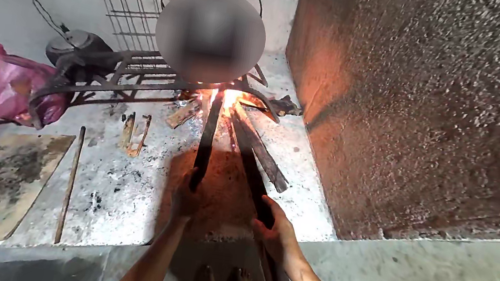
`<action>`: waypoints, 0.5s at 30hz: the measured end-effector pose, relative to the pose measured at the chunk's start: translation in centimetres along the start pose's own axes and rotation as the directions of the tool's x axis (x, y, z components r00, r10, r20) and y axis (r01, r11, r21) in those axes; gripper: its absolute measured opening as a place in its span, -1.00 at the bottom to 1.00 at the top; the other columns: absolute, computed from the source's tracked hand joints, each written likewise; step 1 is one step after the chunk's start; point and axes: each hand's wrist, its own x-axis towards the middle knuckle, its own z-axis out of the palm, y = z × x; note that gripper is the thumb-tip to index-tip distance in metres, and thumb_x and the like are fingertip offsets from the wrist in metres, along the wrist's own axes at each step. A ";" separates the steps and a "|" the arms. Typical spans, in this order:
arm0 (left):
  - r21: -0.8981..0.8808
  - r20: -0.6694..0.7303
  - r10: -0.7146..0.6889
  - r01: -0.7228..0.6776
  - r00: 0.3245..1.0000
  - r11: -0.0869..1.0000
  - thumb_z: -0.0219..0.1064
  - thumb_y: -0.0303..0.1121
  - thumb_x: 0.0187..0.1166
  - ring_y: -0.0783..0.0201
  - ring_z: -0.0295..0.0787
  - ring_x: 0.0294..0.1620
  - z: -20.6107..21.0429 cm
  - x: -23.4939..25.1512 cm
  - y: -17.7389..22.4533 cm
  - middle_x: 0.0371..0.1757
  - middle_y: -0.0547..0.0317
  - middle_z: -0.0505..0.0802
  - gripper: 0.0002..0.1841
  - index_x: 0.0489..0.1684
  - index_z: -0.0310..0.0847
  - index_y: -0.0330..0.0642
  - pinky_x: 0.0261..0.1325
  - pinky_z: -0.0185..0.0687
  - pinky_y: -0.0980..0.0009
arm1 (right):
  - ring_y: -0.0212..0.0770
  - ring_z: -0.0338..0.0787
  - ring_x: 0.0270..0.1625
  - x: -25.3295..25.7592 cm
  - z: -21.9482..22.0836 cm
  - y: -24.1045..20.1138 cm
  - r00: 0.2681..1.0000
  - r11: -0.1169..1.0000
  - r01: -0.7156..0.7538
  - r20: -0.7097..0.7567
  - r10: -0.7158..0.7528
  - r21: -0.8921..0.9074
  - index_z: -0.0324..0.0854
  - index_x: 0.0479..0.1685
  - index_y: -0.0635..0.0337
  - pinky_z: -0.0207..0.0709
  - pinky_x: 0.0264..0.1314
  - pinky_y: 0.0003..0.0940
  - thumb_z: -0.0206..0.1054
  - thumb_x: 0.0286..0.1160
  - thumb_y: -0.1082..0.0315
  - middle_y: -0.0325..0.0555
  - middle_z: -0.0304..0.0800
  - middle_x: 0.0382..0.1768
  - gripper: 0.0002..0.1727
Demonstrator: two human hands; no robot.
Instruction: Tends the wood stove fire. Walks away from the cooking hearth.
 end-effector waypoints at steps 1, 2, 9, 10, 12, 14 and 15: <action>0.007 0.025 -0.025 0.024 0.999 1.000 0.31 -0.46 0.59 -0.26 0.71 0.28 -0.2 -0.1 0.0 0.33 -0.38 0.71 -0.51 0.54 0.49 -0.36 0.36 0.56 -0.21 | -0.05 0.59 0.57 0.0 0.1 0.0 1.000 1.000 0.001 -0.008 -0.001 0.001 0.37 0.69 0.22 0.41 0.66 -0.18 0.47 0.45 0.25 0.16 0.57 0.54 -0.25; 0.025 0.045 -0.042 0.041 0.998 0.999 0.31 -0.41 0.61 -0.23 0.71 0.27 -0.4 -0.3 -0.1 0.30 -0.36 0.73 -0.53 0.50 0.52 -0.35 0.35 0.58 -0.18 | -0.05 0.60 0.57 0.0 0.1 0.0 1.000 1.000 0.000 -0.019 0.000 0.004 0.37 0.69 0.23 0.42 0.65 -0.18 0.48 0.45 0.26 0.17 0.57 0.53 -0.25; -0.020 0.060 -0.083 0.085 0.995 0.996 0.34 -0.44 0.59 -0.21 0.70 0.32 0.4 -0.1 0.5 0.38 -0.32 0.71 -0.48 0.57 0.46 -0.33 0.40 0.57 -0.12 | 0.00 0.61 0.54 0.9 0.6 0.2 0.995 1.000 -0.023 -0.096 0.022 -0.013 0.35 0.70 0.24 0.45 0.63 -0.13 0.49 0.43 0.28 0.20 0.57 0.53 -0.22; -0.032 0.030 -0.055 0.056 0.998 0.998 0.32 -0.46 0.60 -0.23 0.71 0.34 1.1 0.3 0.0 0.41 -0.34 0.70 -0.48 0.58 0.45 -0.35 0.42 0.56 -0.13 | 0.00 0.62 0.54 1.0 0.6 0.3 0.994 1.000 -0.016 -0.105 0.015 -0.012 0.36 0.70 0.24 0.45 0.63 -0.13 0.50 0.42 0.29 0.21 0.57 0.52 -0.22; -0.063 0.032 -0.045 0.047 0.998 0.997 0.28 -0.51 0.63 -0.25 0.69 0.36 1.4 0.6 0.3 0.44 -0.39 0.66 -0.47 0.62 0.39 -0.38 0.45 0.55 -0.11 | -0.01 0.63 0.52 1.1 0.7 0.4 0.994 1.000 -0.008 -0.112 0.007 -0.010 0.37 0.69 0.24 0.47 0.61 -0.13 0.51 0.41 0.30 0.20 0.59 0.50 -0.23; -0.093 0.041 -0.052 0.056 0.998 0.994 0.24 -0.55 0.64 -0.26 0.71 0.32 1.0 0.4 1.4 0.42 -0.43 0.66 -0.47 0.63 0.35 -0.42 0.40 0.57 -0.09 | 0.00 0.63 0.52 1.2 0.6 0.1 0.994 1.000 -0.018 -0.104 0.016 -0.013 0.36 0.69 0.24 0.47 0.60 -0.12 0.51 0.42 0.31 0.19 0.58 0.51 -0.23; -0.101 0.047 -0.061 0.065 0.997 0.993 0.24 -0.54 0.65 -0.26 0.71 0.29 0.9 0.4 1.6 0.40 -0.44 0.66 -0.47 0.63 0.35 -0.42 0.38 0.57 -0.09 | 0.00 0.62 0.53 1.3 0.5 -0.1 0.995 0.999 -0.026 -0.095 0.024 -0.020 0.35 0.70 0.23 0.45 0.61 -0.13 0.50 0.44 0.31 0.20 0.57 0.52 -0.23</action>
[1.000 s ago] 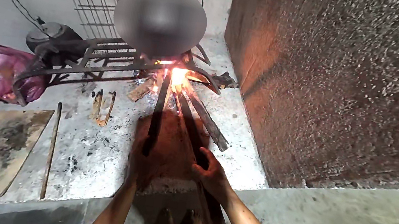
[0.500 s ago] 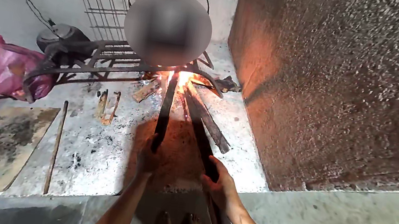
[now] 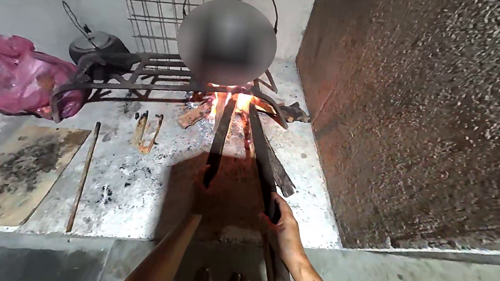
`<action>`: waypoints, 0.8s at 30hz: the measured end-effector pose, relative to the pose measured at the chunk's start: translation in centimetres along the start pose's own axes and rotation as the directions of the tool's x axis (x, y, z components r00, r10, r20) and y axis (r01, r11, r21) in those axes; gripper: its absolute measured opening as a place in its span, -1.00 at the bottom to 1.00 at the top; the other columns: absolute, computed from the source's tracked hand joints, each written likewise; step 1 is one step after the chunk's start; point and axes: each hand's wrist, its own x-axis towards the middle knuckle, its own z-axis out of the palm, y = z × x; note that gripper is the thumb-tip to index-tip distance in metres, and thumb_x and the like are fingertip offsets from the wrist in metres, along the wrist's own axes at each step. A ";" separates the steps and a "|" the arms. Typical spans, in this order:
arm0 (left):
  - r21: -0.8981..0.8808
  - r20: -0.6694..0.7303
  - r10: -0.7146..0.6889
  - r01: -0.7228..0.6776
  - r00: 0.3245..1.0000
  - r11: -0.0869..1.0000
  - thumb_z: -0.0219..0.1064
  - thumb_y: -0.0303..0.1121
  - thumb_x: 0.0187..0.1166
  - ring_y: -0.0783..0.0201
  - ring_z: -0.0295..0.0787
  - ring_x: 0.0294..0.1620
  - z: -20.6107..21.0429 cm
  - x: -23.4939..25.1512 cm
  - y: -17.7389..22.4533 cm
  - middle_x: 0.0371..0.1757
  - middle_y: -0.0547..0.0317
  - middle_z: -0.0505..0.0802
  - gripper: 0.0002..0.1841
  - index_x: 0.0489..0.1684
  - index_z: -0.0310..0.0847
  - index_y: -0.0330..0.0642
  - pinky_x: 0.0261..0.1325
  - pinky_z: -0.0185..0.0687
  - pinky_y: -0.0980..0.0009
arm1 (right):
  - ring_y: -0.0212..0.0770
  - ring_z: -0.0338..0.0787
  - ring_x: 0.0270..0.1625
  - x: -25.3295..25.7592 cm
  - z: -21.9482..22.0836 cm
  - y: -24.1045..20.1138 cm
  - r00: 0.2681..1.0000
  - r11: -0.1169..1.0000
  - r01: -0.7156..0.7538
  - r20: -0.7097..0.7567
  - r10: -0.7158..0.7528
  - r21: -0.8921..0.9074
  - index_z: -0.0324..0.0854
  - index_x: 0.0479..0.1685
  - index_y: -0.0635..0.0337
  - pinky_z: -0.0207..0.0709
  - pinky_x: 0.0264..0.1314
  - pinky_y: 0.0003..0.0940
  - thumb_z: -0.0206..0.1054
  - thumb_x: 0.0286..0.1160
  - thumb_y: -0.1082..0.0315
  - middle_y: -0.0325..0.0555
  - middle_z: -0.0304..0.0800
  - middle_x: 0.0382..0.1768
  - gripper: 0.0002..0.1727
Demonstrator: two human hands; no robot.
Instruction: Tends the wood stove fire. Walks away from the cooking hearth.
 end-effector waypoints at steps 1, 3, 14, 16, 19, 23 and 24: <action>0.000 0.006 -0.011 0.011 1.000 1.000 0.25 -0.52 0.66 -0.26 0.70 0.30 0.0 0.1 -0.1 0.41 -0.42 0.66 -0.48 0.63 0.36 -0.40 0.39 0.57 -0.10 | 0.00 0.61 0.54 0.1 0.0 -0.1 1.000 1.000 -0.003 0.007 0.003 -0.007 0.34 0.71 0.23 0.44 0.62 -0.13 0.49 0.45 0.30 0.20 0.56 0.53 -0.24; 0.007 0.004 -0.007 0.007 1.000 1.000 0.26 -0.50 0.64 -0.25 0.74 0.24 0.0 0.4 -0.5 0.35 -0.40 0.70 -0.48 0.62 0.38 -0.36 0.33 0.61 -0.11 | 0.00 0.61 0.54 0.4 -0.2 -0.4 1.000 1.000 -0.006 0.022 0.006 -0.019 0.33 0.71 0.23 0.44 0.62 -0.13 0.48 0.47 0.29 0.21 0.56 0.52 -0.24; -0.092 -0.052 -0.012 0.008 0.999 0.996 0.25 -0.54 0.65 -0.18 0.75 0.28 0.4 0.2 -0.3 0.32 -0.40 0.73 -0.49 0.59 0.36 -0.47 0.41 0.58 -0.03 | 0.02 0.58 0.55 0.6 -1.2 1.0 0.998 1.000 0.002 -0.058 0.000 0.027 0.33 0.71 0.24 0.44 0.60 -0.08 0.50 0.42 0.28 0.23 0.52 0.55 -0.21; -0.110 -0.060 -0.001 -0.006 0.998 0.994 0.25 -0.52 0.65 -0.14 0.74 0.29 0.6 0.5 -1.1 0.33 -0.38 0.73 -0.49 0.59 0.37 -0.46 0.42 0.58 -0.01 | 0.04 0.54 0.60 1.5 -1.0 0.2 0.999 1.000 0.007 -0.039 -0.008 -0.010 0.31 0.72 0.24 0.40 0.65 -0.08 0.48 0.47 0.29 0.24 0.48 0.59 -0.23; -0.124 -0.080 0.017 -0.027 0.997 0.992 0.25 -0.54 0.62 -0.13 0.74 0.29 0.8 0.6 -1.5 0.33 -0.37 0.74 -0.51 0.56 0.41 -0.47 0.41 0.59 -0.01 | 0.12 0.57 0.58 3.2 0.1 -1.2 0.998 0.998 0.044 -0.048 -0.046 -0.042 0.30 0.72 0.27 0.41 0.65 -0.02 0.48 0.50 0.30 0.29 0.50 0.56 -0.24; -0.185 -0.089 0.016 -0.032 0.996 0.982 0.24 -0.58 0.57 -0.17 0.68 0.38 1.2 0.7 -1.8 0.38 -0.43 0.69 -0.49 0.53 0.39 -0.55 0.48 0.53 0.00 | 0.23 0.54 0.59 5.4 2.0 -2.6 0.985 0.990 0.138 -0.106 -0.136 0.013 0.31 0.69 0.38 0.37 0.65 0.10 0.46 0.50 0.35 0.37 0.49 0.56 -0.26; -0.193 -0.092 0.023 -0.041 0.995 0.980 0.26 -0.59 0.56 -0.18 0.68 0.38 1.3 0.8 -2.1 0.37 -0.44 0.69 -0.49 0.53 0.39 -0.56 0.48 0.53 0.00 | 0.24 0.53 0.60 5.9 2.5 -2.8 0.982 0.988 0.152 -0.115 -0.149 0.019 0.31 0.68 0.39 0.36 0.65 0.10 0.45 0.51 0.36 0.38 0.47 0.57 -0.27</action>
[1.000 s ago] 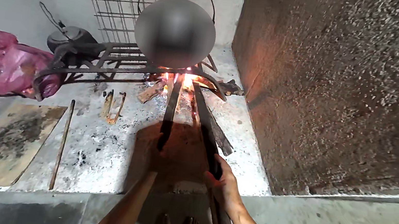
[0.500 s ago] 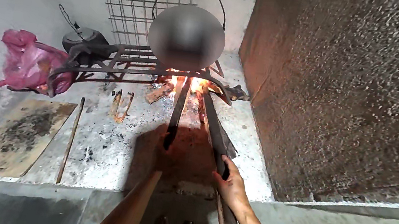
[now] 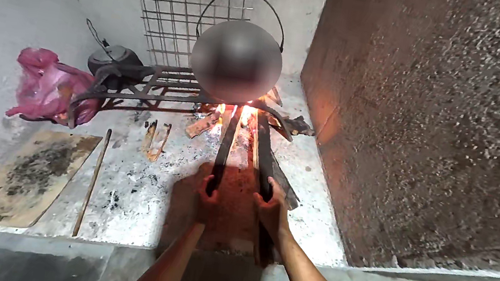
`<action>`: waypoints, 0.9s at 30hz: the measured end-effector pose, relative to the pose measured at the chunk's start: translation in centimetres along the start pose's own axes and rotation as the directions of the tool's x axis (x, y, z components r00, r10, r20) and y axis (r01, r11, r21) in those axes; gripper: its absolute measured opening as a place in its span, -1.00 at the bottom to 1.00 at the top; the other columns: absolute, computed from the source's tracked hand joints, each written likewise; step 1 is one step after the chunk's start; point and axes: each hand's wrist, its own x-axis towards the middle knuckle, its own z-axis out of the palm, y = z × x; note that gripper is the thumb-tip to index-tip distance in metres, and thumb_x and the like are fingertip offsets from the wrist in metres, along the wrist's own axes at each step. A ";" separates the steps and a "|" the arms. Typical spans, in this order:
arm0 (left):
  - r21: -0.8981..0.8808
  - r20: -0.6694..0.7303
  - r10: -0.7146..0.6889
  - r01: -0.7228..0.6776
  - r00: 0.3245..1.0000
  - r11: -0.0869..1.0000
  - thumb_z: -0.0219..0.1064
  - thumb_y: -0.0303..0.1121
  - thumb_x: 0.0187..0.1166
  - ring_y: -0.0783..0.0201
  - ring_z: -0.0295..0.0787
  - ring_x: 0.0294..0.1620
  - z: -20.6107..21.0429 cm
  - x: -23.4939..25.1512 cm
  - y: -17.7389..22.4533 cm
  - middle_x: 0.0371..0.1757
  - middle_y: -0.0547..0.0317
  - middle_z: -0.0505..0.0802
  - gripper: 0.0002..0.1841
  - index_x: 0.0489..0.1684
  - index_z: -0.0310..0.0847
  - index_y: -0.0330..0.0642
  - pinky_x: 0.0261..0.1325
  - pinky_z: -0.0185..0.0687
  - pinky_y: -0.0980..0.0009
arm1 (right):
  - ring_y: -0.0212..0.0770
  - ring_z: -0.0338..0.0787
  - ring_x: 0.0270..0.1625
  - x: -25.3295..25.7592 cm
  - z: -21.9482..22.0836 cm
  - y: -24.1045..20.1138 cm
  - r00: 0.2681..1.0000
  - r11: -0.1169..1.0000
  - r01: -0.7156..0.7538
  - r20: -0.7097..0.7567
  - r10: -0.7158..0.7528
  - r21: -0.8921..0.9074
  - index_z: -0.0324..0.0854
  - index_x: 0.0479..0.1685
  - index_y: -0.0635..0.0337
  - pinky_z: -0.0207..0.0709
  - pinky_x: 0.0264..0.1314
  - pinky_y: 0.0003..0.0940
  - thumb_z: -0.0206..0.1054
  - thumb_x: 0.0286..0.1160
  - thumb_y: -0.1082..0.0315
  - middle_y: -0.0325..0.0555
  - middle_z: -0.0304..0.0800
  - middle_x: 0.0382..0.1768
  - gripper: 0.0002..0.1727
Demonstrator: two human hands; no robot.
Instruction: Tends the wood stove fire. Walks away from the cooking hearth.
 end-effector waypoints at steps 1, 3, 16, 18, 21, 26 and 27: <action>0.010 0.000 -0.001 0.001 1.000 1.000 0.27 -0.58 0.55 -0.18 0.70 0.36 -0.1 0.0 0.0 0.35 -0.43 0.71 -0.49 0.52 0.40 -0.56 0.47 0.54 -0.01 | 0.25 0.53 0.59 0.5 0.5 -0.1 1.000 1.000 0.011 -0.007 -0.011 0.002 0.31 0.68 0.40 0.38 0.64 0.11 0.45 0.52 0.35 0.39 0.47 0.57 -0.27; 0.024 0.013 -0.013 0.013 1.000 1.000 0.27 -0.58 0.56 -0.17 0.71 0.35 -0.2 0.0 0.3 0.34 -0.42 0.72 -0.50 0.52 0.42 -0.54 0.47 0.54 0.00 | 0.28 0.56 0.55 1.4 1.3 -0.2 1.000 1.000 0.023 -0.018 -0.023 0.007 0.32 0.67 0.41 0.41 0.59 0.15 0.46 0.50 0.36 0.41 0.47 0.56 -0.27; -0.088 -0.072 -0.016 0.010 0.997 0.996 0.26 -0.61 0.48 -0.11 0.71 0.32 1.0 -0.8 -0.1 0.34 -0.42 0.70 -0.51 0.45 0.46 -0.57 0.41 0.58 0.07 | 0.32 0.61 0.48 3.9 2.5 1.5 0.998 0.998 0.061 -0.016 -0.062 -0.032 0.32 0.67 0.38 0.48 0.50 0.21 0.48 0.46 0.37 0.43 0.51 0.49 -0.25; -0.050 -0.071 -0.013 0.009 0.997 0.999 0.27 -0.60 0.48 -0.11 0.74 0.28 0.9 -1.0 -0.2 0.31 -0.42 0.72 -0.52 0.44 0.50 -0.55 0.37 0.60 0.05 | 0.29 0.61 0.50 3.9 2.6 1.7 0.998 0.998 0.060 -0.014 -0.059 0.007 0.30 0.68 0.38 0.48 0.51 0.19 0.47 0.47 0.37 0.41 0.50 0.53 -0.26; -0.018 -0.068 -0.031 0.030 0.997 0.999 0.27 -0.58 0.51 -0.07 0.77 0.25 0.9 -1.4 0.3 0.28 -0.36 0.77 -0.52 0.45 0.50 -0.52 0.36 0.62 0.06 | 0.27 0.58 0.54 4.1 2.6 2.0 0.996 0.995 0.086 -0.018 -0.085 0.049 0.33 0.65 0.41 0.47 0.54 0.16 0.48 0.45 0.38 0.39 0.48 0.56 -0.26; -0.024 -0.100 -0.007 0.005 0.995 1.000 0.26 -0.53 0.47 -0.02 0.78 0.25 1.5 -1.6 -0.6 0.28 -0.31 0.78 -0.50 0.45 0.51 -0.51 0.34 0.64 0.07 | 0.27 0.49 0.63 4.3 2.7 2.5 0.995 0.991 0.102 -0.009 -0.102 0.089 0.37 0.61 0.43 0.41 0.61 0.15 0.48 0.43 0.36 0.39 0.38 0.63 -0.28; -0.001 -0.102 -0.008 0.008 0.995 1.000 0.28 -0.52 0.48 -0.04 0.78 0.28 1.5 -1.6 -0.6 0.29 -0.30 0.78 -0.50 0.45 0.52 -0.48 0.37 0.63 0.04 | 0.25 0.50 0.62 4.2 2.7 2.3 0.995 0.992 0.096 -0.004 -0.096 0.087 0.37 0.62 0.42 0.41 0.61 0.12 0.49 0.43 0.35 0.38 0.40 0.63 -0.27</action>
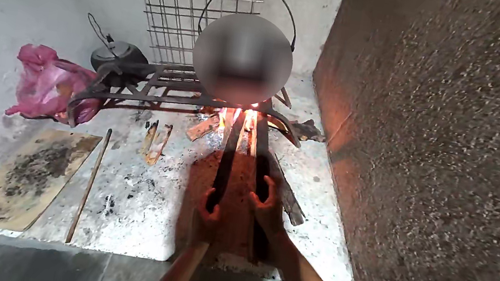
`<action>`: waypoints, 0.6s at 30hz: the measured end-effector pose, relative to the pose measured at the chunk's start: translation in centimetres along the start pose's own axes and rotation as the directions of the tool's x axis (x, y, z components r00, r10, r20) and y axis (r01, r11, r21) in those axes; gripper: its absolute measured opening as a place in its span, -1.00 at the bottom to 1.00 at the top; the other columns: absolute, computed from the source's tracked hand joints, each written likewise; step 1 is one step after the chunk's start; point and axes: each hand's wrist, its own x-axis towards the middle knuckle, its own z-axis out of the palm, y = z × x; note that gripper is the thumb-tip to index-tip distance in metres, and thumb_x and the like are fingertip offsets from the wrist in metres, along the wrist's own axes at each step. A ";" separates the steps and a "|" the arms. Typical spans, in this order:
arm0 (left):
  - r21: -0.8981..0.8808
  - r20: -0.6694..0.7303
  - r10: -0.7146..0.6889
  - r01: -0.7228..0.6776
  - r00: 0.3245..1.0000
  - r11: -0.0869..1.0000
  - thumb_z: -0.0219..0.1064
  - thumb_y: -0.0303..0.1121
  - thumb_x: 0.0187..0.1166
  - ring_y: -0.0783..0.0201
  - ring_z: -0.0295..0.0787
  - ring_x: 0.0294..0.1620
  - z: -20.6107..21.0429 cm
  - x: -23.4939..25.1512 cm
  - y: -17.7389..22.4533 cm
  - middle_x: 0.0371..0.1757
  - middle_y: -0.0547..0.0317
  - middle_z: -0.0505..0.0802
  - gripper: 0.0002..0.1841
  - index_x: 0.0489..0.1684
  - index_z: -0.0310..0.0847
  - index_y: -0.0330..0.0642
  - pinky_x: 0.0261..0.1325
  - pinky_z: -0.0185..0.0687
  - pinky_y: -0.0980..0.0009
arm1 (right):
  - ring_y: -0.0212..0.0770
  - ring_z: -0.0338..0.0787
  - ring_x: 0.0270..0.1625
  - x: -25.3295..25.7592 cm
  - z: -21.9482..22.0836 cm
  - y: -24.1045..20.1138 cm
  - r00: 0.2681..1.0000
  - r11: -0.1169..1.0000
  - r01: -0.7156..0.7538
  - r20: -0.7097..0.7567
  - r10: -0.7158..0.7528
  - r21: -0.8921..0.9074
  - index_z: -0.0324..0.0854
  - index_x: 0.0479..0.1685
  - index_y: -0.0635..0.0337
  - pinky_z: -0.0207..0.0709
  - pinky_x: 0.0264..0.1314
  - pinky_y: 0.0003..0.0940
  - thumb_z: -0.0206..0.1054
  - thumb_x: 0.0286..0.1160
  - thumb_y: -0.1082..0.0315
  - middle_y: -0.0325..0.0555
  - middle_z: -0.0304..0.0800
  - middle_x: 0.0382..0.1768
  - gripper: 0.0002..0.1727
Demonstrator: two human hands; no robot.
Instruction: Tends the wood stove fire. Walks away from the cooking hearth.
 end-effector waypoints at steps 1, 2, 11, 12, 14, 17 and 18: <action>0.027 0.006 -0.010 0.010 1.000 1.000 0.28 -0.50 0.49 -0.07 0.76 0.31 0.0 0.0 0.0 0.30 -0.29 0.78 -0.50 0.46 0.52 -0.46 0.41 0.60 0.00 | 0.23 0.50 0.62 -0.1 0.1 -0.1 1.000 1.000 0.001 0.003 -0.001 -0.014 0.37 0.61 0.43 0.40 0.63 0.10 0.50 0.43 0.33 0.36 0.40 0.63 -0.27; 0.049 0.009 -0.015 0.015 1.000 0.999 0.29 -0.50 0.50 -0.09 0.76 0.30 -0.1 0.0 0.0 0.30 -0.29 0.78 -0.50 0.46 0.52 -0.44 0.40 0.60 -0.04 | 0.23 0.49 0.63 -0.1 0.1 -0.4 1.000 1.000 0.002 0.014 -0.001 -0.031 0.37 0.61 0.44 0.37 0.65 0.11 0.50 0.42 0.32 0.36 0.41 0.63 -0.26; 0.210 0.052 -0.023 0.011 0.998 0.978 0.39 -0.41 0.45 -0.17 0.75 0.24 -1.0 0.7 0.9 0.33 -0.35 0.72 -0.42 0.51 0.48 -0.43 0.34 0.62 -0.07 | 0.25 0.41 0.69 0.0 -0.8 -1.9 0.989 0.968 -0.028 0.134 0.063 -0.248 0.33 0.70 0.28 0.27 0.69 0.22 0.54 0.40 0.07 0.27 0.37 0.68 -0.13; 0.213 0.059 -0.019 0.006 0.998 0.977 0.40 -0.39 0.44 -0.19 0.73 0.26 -1.0 0.8 0.9 0.35 -0.37 0.71 -0.39 0.54 0.46 -0.42 0.35 0.60 -0.09 | 0.26 0.42 0.68 0.0 -0.7 -2.1 0.986 0.971 -0.048 0.145 0.084 -0.236 0.29 0.74 0.27 0.30 0.67 0.20 0.55 0.41 0.08 0.30 0.34 0.69 -0.11; 0.216 0.067 -0.029 0.014 0.997 0.976 0.41 -0.37 0.44 -0.20 0.71 0.30 -1.1 0.8 1.0 0.36 -0.37 0.69 -0.38 0.56 0.46 -0.38 0.37 0.58 -0.10 | 0.29 0.53 0.58 -0.1 -0.2 -2.0 0.987 0.979 -0.057 0.138 0.085 -0.196 0.25 0.75 0.28 0.42 0.56 0.19 0.54 0.42 0.17 0.38 0.38 0.63 -0.12; 0.223 0.076 -0.046 0.028 0.996 0.975 0.40 -0.40 0.45 -0.18 0.71 0.30 -1.2 0.7 1.0 0.37 -0.35 0.70 -0.38 0.57 0.45 -0.37 0.38 0.58 -0.08 | 0.30 0.55 0.54 -0.2 0.4 -2.3 0.983 0.981 -0.098 0.138 0.122 -0.166 0.20 0.78 0.26 0.45 0.54 0.17 0.49 0.46 0.29 0.40 0.40 0.60 -0.14; 0.216 0.077 -0.049 0.032 0.996 0.976 0.40 -0.42 0.47 -0.18 0.71 0.31 -1.2 0.6 1.1 0.38 -0.35 0.70 -0.40 0.57 0.44 -0.38 0.40 0.57 -0.08 | 0.31 0.56 0.52 -0.2 0.4 -2.5 0.983 0.979 -0.103 0.130 0.127 -0.174 0.21 0.78 0.26 0.46 0.52 0.18 0.49 0.45 0.30 0.41 0.40 0.58 -0.15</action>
